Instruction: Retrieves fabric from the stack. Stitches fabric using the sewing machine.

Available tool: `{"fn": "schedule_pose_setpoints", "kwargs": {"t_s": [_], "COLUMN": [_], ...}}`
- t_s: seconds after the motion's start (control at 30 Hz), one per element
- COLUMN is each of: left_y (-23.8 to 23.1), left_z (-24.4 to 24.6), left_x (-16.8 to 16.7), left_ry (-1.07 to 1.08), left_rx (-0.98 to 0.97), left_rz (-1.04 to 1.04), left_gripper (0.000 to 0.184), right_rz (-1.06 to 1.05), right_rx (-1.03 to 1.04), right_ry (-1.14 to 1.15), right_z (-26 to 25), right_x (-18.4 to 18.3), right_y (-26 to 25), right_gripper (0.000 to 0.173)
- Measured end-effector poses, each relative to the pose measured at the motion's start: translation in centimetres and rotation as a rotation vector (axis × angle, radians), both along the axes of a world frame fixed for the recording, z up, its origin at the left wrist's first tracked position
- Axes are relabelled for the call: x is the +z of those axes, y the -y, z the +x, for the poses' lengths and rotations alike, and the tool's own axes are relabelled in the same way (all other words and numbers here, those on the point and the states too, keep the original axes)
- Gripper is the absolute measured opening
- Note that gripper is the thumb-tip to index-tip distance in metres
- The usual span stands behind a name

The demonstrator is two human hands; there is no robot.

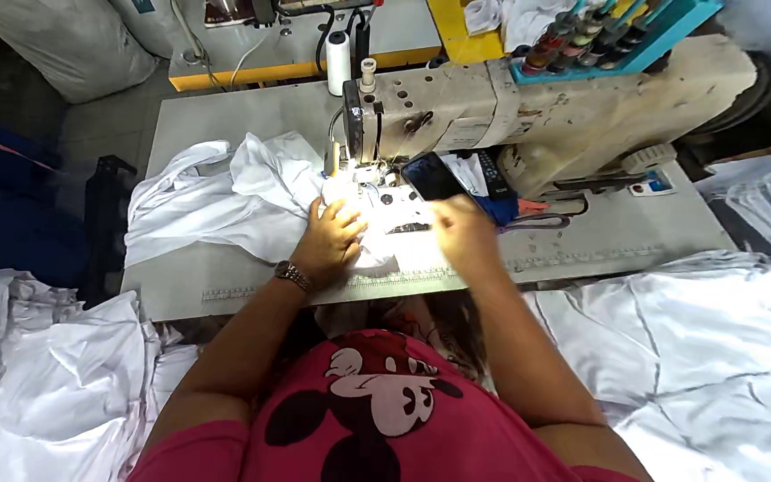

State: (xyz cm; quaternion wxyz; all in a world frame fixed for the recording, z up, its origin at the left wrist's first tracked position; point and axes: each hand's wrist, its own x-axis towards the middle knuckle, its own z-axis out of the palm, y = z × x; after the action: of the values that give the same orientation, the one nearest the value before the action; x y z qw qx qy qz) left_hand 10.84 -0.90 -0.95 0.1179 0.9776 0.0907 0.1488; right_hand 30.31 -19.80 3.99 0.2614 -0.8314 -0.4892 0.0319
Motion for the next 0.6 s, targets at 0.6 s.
{"fn": "schedule_pose_setpoints", "kwargs": {"t_s": [0.6], "left_y": [-0.4], "left_z": [0.2], "left_x": [-0.3], "left_ry": [0.028], "left_rx": [-0.014], "left_rz": [0.039], "left_gripper": [0.043], "right_rz": [0.117], "right_rx": [-0.430], "right_ry": [0.180], "right_z": [7.9], "right_x": [0.0], "right_y": [6.6], "right_gripper": [0.036]}}
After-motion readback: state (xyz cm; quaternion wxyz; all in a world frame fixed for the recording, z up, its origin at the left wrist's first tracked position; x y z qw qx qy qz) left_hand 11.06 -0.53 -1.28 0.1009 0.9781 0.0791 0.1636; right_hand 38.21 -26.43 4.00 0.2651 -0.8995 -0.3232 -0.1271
